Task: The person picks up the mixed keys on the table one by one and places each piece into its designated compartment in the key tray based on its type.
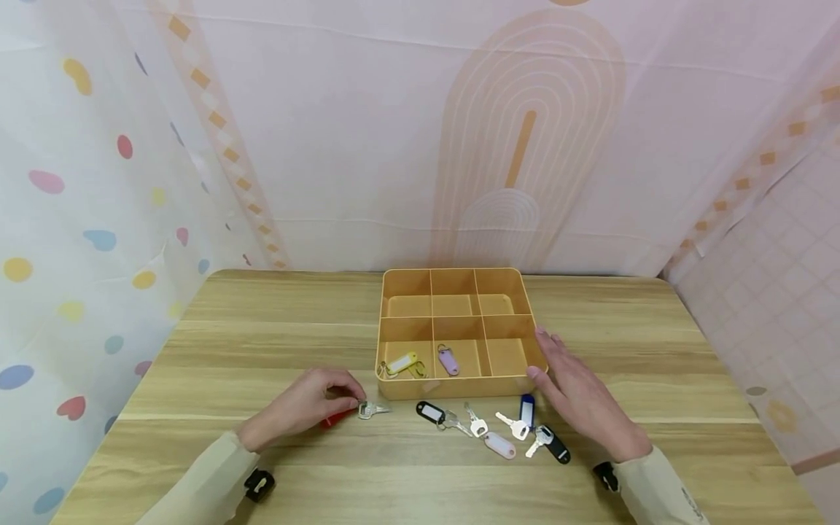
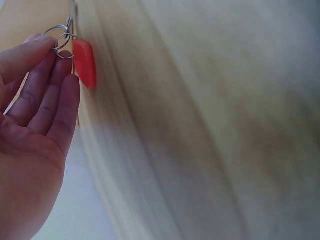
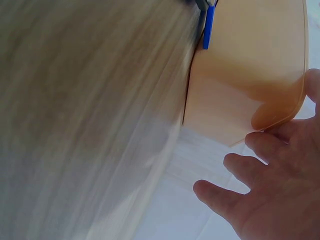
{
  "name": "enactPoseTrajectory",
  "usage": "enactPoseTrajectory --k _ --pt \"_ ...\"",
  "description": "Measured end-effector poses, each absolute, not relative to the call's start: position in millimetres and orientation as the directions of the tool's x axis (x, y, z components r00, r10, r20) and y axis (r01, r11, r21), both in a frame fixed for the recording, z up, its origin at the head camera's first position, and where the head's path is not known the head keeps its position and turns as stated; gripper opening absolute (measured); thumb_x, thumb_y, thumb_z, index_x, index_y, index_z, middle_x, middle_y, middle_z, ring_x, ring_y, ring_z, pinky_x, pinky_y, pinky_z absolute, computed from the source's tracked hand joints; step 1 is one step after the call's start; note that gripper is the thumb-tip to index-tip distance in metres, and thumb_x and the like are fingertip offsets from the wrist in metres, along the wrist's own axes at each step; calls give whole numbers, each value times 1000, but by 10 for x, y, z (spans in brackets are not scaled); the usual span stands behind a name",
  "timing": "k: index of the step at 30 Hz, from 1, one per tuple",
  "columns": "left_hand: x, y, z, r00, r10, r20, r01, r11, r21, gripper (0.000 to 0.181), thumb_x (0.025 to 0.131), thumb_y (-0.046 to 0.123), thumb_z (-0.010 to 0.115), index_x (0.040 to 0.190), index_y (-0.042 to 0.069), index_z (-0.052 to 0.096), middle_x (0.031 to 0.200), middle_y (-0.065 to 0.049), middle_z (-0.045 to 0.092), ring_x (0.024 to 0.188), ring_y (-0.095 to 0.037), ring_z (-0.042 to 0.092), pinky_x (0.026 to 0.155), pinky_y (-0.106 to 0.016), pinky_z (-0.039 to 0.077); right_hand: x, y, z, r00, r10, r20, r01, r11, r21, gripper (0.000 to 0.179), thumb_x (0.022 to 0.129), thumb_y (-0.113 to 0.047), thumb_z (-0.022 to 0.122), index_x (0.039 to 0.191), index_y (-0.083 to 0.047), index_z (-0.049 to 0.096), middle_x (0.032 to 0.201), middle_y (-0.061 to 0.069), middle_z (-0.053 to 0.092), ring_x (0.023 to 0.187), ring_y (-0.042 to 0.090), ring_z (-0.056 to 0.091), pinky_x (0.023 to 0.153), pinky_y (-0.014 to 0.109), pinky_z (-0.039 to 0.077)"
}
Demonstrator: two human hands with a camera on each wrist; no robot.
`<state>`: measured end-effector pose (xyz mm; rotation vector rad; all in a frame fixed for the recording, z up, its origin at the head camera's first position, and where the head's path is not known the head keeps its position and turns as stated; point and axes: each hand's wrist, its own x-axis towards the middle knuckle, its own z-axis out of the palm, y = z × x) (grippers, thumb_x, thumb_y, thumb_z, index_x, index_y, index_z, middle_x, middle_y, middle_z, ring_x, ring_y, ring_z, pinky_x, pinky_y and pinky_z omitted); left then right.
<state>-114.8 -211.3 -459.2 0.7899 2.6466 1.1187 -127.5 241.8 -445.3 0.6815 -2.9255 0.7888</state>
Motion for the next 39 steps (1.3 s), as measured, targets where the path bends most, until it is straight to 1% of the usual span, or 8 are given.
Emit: enactPoseTrajectory --k 5,9,14,19,23,27,29,39 --pt "-1086 -2130 -4514 -865 494 82 393 568 723 16 94 3 73 99 18 78 98 11 75 91 -5 67 84 -29 59 -1280 2411 -4457 -900 -409 151 -429 773 -468 68 112 -39 42 164 -2 20 168 20 24 152 46 24 119 63 26" --pt "-1035 -2130 -4447 -878 467 105 392 574 719 16 93 3 75 99 18 79 99 10 75 92 -5 68 86 -31 59 -1286 2414 -4455 -902 -407 143 -424 775 -468 68 112 -41 41 165 -3 19 168 19 23 153 45 23 120 62 25" --pt "-982 -2129 -4382 -872 456 176 438 569 696 16 92 4 77 97 19 80 98 11 75 91 -5 70 85 -32 60 -1289 2417 -4455 -903 -406 140 -421 773 -474 69 112 -41 41 165 -3 18 168 20 23 153 45 23 120 62 25" --pt "-941 -2129 -4323 -867 437 241 470 551 690 18 90 6 79 95 24 80 94 15 74 87 -3 69 79 -30 59 -1284 2418 -4454 -903 -404 144 -421 772 -477 69 112 -41 41 165 -3 18 168 19 23 153 45 23 120 62 25" --pt "-923 -2118 -4287 -844 440 306 522 541 660 23 86 1 81 93 23 80 92 17 73 84 -2 69 77 -31 60 -1280 2413 -4452 -903 -403 151 -424 770 -477 68 112 -40 42 164 -3 19 168 20 24 153 45 23 120 63 26" --pt "-897 -2097 -4248 -826 435 358 557 537 633 27 83 -2 83 92 23 80 91 18 74 84 -2 69 78 -26 58 -1271 2405 -4443 -902 -403 156 -426 767 -479 67 112 -39 42 164 -2 20 168 20 24 153 45 24 119 63 26" --pt "-881 -2085 -4225 -824 429 369 561 535 631 27 83 -2 83 92 23 80 91 18 74 84 -2 69 79 -22 56 -1268 2404 -4441 -902 -403 157 -426 767 -479 67 112 -39 42 164 -3 20 168 20 24 153 45 24 119 63 26" --pt "-809 -2014 -4103 -821 405 402 569 531 627 28 83 -1 83 93 25 81 92 18 74 86 -3 69 83 -18 52 -1276 2406 -4466 -897 -410 163 -436 767 -470 67 112 -38 43 165 -4 18 168 20 24 152 46 24 119 63 27"
